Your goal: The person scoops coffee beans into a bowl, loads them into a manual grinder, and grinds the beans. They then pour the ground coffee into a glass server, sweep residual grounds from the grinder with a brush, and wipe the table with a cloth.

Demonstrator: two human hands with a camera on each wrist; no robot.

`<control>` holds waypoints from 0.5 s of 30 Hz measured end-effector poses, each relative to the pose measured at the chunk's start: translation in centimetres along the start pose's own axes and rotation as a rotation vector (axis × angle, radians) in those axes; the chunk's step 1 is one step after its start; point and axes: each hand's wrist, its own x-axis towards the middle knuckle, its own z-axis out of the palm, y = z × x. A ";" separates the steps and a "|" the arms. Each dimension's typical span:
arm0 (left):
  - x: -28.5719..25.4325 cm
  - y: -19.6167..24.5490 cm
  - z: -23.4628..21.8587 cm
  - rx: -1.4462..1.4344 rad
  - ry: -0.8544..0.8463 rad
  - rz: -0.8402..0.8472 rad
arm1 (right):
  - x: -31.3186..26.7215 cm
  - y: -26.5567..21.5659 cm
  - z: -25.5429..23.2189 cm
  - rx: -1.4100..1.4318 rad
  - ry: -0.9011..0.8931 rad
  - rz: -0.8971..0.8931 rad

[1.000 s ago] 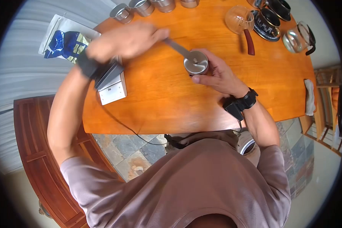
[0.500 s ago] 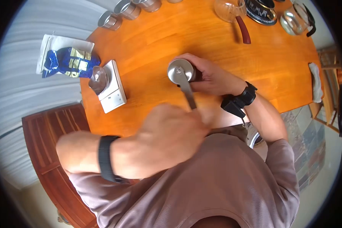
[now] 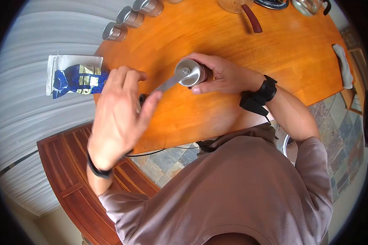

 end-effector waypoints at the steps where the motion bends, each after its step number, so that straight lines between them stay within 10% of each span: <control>1: -0.8 1.1 0.1 -0.113 -0.022 0.097 | 0.1 0.0 -0.2 -0.051 -0.016 0.006; 6: -1.7 7.7 7.9 -0.886 -0.734 0.485 | 0.0 0.2 -0.1 -0.051 -0.023 0.046; 15: 1.8 20.2 17.2 -1.498 -1.166 1.042 | -0.2 0.1 0.2 0.010 0.013 0.088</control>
